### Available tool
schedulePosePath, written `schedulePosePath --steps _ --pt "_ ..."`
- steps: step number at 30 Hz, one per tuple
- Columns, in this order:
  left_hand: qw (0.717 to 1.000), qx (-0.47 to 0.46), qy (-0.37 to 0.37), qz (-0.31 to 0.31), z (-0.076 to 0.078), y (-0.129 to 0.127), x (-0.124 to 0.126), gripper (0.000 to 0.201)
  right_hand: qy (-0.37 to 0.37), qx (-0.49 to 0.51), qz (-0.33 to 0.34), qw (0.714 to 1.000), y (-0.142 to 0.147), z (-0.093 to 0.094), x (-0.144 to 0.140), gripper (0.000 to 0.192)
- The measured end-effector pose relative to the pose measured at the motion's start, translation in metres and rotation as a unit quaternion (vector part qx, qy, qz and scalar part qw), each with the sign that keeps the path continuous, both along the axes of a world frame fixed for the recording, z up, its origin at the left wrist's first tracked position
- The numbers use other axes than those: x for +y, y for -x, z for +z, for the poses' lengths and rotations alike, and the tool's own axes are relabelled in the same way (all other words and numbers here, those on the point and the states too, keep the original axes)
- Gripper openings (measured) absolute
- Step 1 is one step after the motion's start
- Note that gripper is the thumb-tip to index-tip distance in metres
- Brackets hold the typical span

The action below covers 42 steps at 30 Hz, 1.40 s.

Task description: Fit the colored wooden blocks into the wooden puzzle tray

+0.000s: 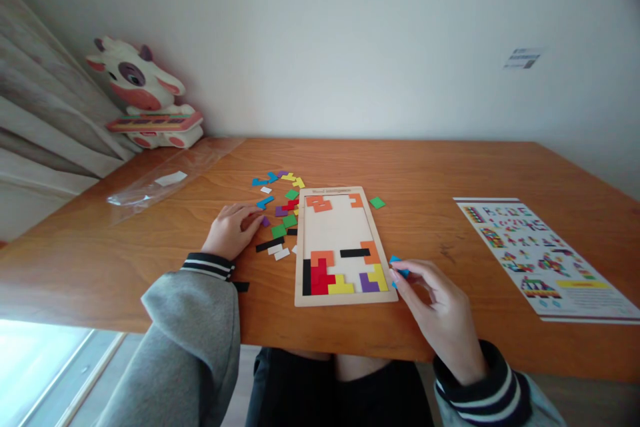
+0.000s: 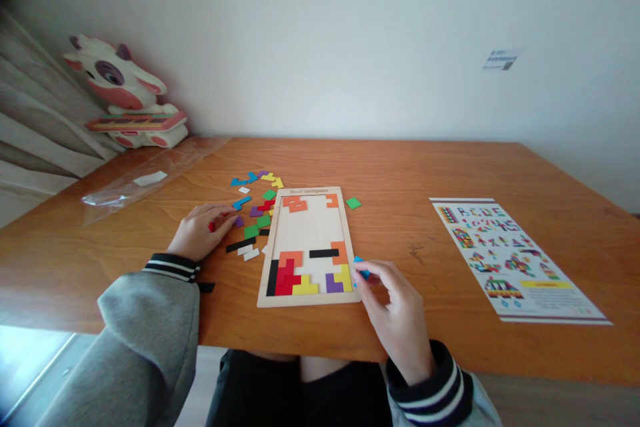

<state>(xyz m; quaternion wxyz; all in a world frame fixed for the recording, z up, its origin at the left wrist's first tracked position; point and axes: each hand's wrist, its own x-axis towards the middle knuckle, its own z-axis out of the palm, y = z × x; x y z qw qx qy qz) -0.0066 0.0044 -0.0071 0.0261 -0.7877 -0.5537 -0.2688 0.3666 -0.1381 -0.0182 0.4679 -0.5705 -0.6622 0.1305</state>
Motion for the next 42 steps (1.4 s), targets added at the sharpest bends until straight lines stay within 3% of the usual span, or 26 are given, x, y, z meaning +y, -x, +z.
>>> schedulePosePath --steps 3,8,10,14,18,28,36,42 --pt "0.999 0.007 -0.029 -0.02 0.004 -0.008 0.006 0.033 -0.004 -0.035 0.025 0.999 0.002 0.004 -0.001 0.016" --pt "0.986 0.056 0.006 -0.156 0.011 -0.046 0.03 0.036 0.01 -0.107 0.096 0.99 0.005 0.004 -0.001 0.03" --pt "0.982 0.065 0.016 -0.174 0.008 -0.062 0.044 0.04 0.016 -0.122 0.101 0.987 0.006 0.003 0.0 0.032" --pt "0.983 0.074 0.049 -0.158 -0.007 -0.078 0.068 0.045 0.018 -0.137 0.086 0.987 0.005 0.002 -0.001 0.033" --pt "0.985 0.079 0.057 -0.142 -0.016 -0.074 0.072 0.042 0.017 -0.161 0.063 0.985 0.003 0.001 -0.006 0.034" --pt "0.998 0.048 0.027 -0.017 -0.013 -0.065 0.07 0.035 0.029 -0.127 0.016 0.991 -0.006 0.003 -0.015 0.029" --pt "0.999 0.03 0.035 -0.019 -0.009 -0.067 0.069 0.029 0.083 -0.037 0.041 0.995 -0.009 0.003 -0.01 0.029" --pt "0.999 -0.013 0.031 -0.003 -0.011 -0.066 0.072 0.03 0.091 -0.013 0.057 0.994 -0.026 0.032 0.024 0.029"
